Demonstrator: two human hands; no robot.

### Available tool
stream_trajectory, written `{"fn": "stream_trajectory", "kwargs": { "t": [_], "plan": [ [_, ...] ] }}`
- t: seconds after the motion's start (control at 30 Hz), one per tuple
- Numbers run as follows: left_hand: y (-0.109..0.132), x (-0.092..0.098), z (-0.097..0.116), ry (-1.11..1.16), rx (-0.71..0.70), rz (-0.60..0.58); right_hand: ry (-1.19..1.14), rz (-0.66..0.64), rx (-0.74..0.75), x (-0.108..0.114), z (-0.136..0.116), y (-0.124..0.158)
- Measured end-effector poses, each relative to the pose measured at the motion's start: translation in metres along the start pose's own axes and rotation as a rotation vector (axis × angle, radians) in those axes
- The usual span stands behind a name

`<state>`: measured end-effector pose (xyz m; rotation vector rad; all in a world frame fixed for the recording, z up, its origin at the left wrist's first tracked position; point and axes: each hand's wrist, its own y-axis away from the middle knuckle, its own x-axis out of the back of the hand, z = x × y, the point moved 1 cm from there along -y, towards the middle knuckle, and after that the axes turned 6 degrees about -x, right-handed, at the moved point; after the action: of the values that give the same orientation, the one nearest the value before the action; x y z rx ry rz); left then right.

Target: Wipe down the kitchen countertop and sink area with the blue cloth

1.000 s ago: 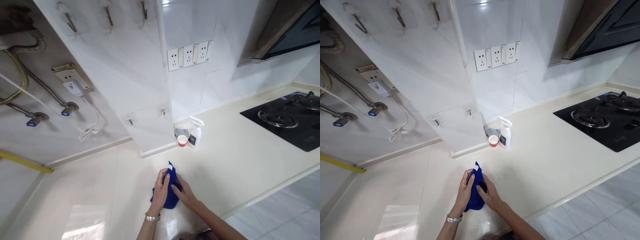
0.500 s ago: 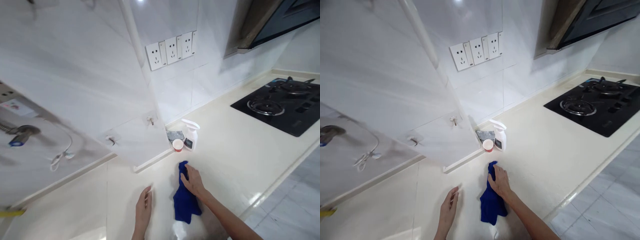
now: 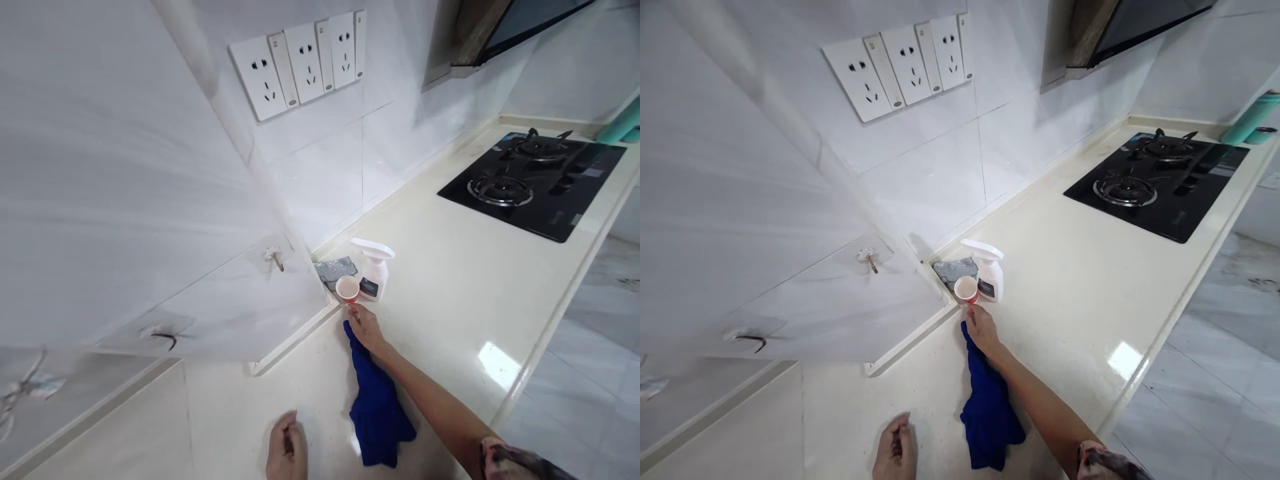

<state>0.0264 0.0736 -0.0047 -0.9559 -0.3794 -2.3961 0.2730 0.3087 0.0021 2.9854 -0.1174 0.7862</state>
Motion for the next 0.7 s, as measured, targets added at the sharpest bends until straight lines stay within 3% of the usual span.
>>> {"fn": "stream_trajectory", "kwargs": {
  "t": [0.07, 0.2, 0.27, 0.4, 0.53, 0.7],
  "plan": [
    [0.001, 0.000, 0.000, -0.006, 0.018, 0.020, 0.018, 0.036, -0.043, 0.018, 0.005, 0.004],
    [0.001, 0.001, 0.002, -0.042, 0.044, 0.025, 0.015, 0.327, -0.157, 0.062, 0.011, 0.003],
    [0.001, 0.002, 0.006, -0.073, 0.030, 0.023, 0.005, 0.338, -0.179, 0.072, 0.011, -0.007],
    [-0.002, 0.003, 0.012, -0.090, -0.003, 0.078, 0.032, 0.264, -0.216, 0.065, 0.008, -0.034],
    [-0.004, 0.004, 0.015, -0.088, -0.034, 0.157, 0.073, 0.291, -0.283, 0.056, 0.008, -0.057],
    [-0.004, 0.004, 0.017, -0.089, -0.023, 0.192, 0.065, 0.279, -0.343, 0.070, 0.011, -0.085]
  ]
}}
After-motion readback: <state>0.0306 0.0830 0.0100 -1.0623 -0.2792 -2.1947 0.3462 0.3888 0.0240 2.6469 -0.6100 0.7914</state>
